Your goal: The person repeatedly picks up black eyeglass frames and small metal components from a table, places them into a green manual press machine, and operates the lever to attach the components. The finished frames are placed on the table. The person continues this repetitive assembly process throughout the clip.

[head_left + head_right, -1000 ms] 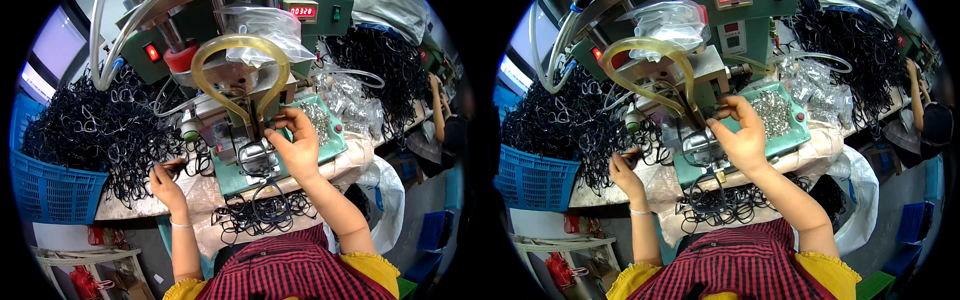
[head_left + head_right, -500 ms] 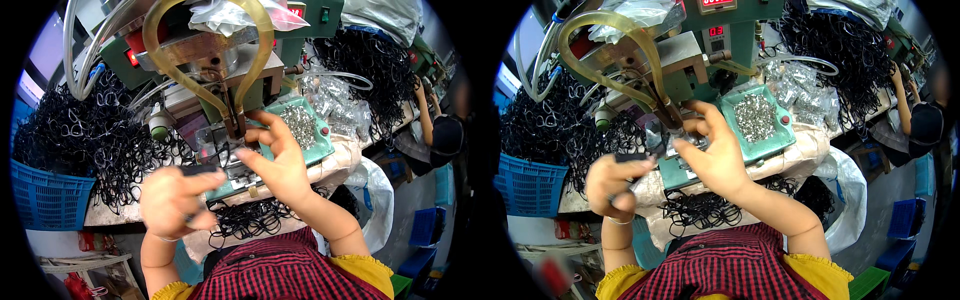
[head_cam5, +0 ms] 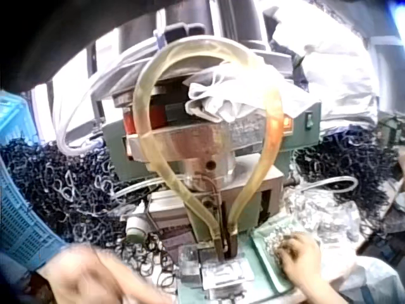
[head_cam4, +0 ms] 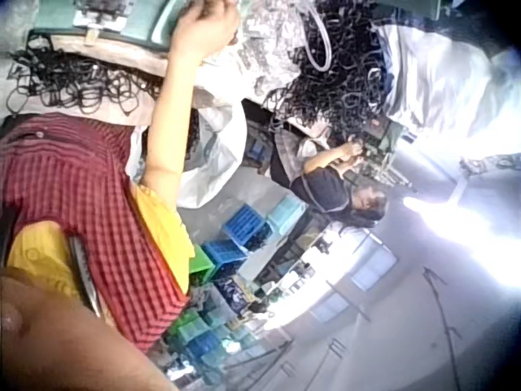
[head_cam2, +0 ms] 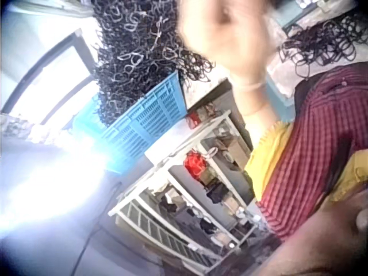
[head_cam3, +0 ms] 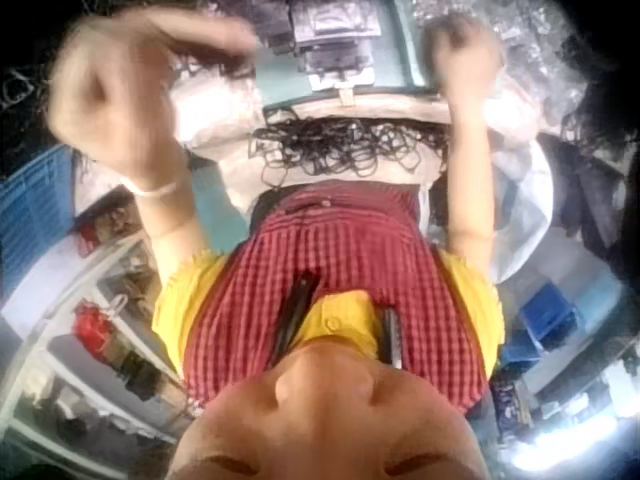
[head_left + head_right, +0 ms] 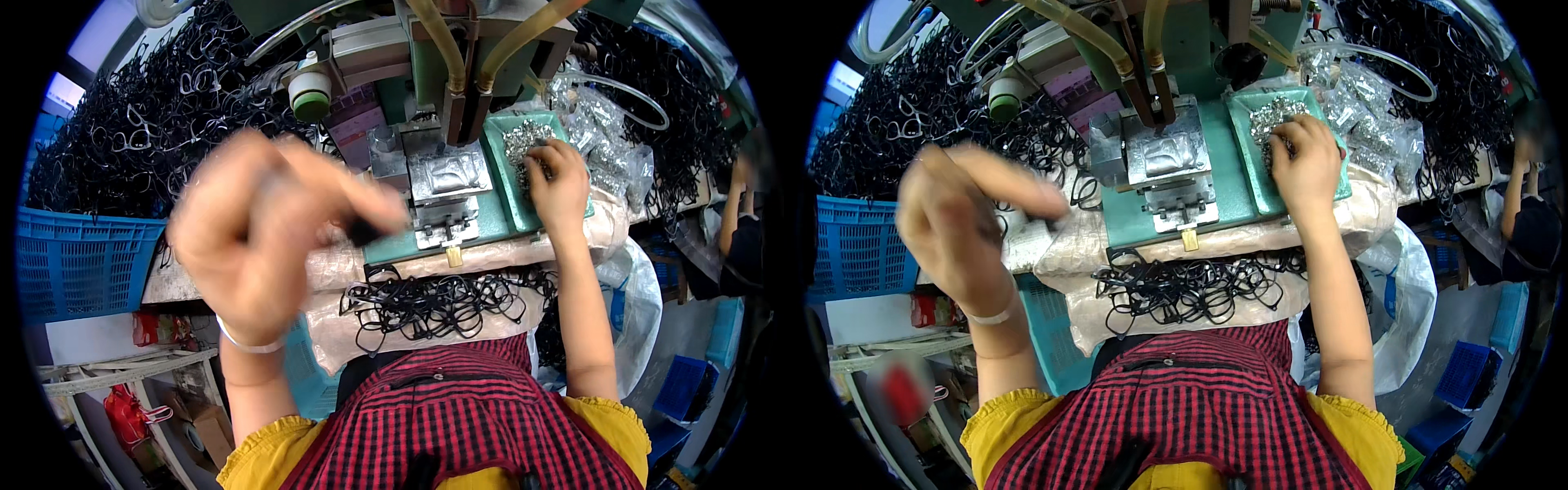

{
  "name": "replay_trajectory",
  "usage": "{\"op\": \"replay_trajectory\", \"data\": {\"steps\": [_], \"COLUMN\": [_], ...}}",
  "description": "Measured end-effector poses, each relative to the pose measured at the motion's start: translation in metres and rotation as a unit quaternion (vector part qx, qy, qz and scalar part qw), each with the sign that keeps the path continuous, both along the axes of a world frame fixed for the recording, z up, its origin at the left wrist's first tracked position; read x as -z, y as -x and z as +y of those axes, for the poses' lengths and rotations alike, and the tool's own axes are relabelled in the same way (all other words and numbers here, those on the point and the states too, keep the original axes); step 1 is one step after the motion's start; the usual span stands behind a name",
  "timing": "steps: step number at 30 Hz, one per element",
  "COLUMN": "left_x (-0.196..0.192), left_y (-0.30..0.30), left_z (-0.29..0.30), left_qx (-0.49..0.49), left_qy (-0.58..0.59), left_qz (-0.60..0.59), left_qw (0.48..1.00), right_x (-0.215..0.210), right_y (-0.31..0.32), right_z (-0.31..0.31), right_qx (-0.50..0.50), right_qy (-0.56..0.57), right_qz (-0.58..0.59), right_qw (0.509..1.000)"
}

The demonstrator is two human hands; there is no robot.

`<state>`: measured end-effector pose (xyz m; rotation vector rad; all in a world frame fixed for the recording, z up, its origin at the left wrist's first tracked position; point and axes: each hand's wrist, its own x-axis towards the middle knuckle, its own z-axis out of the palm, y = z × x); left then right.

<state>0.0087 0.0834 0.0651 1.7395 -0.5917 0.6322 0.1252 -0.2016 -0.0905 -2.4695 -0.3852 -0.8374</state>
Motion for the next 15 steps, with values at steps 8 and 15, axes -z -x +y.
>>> {"op": "replay_trajectory", "data": {"steps": [8, 15], "left_x": [0.089, 0.087], "left_y": [0.097, 0.041], "left_z": [-0.052, -0.016], "left_qx": [0.384, -0.146], "left_qy": [0.155, 0.087], "left_qz": [0.566, 0.256], "left_qw": [0.713, 0.952], "right_x": [-0.020, -0.071], "right_y": [0.007, 0.033], "right_z": [-0.010, 0.073], "right_qx": [-0.057, -0.246], "right_qy": [-0.278, -0.333], "right_qz": [0.184, 0.040], "right_qw": [0.941, 0.909]}}
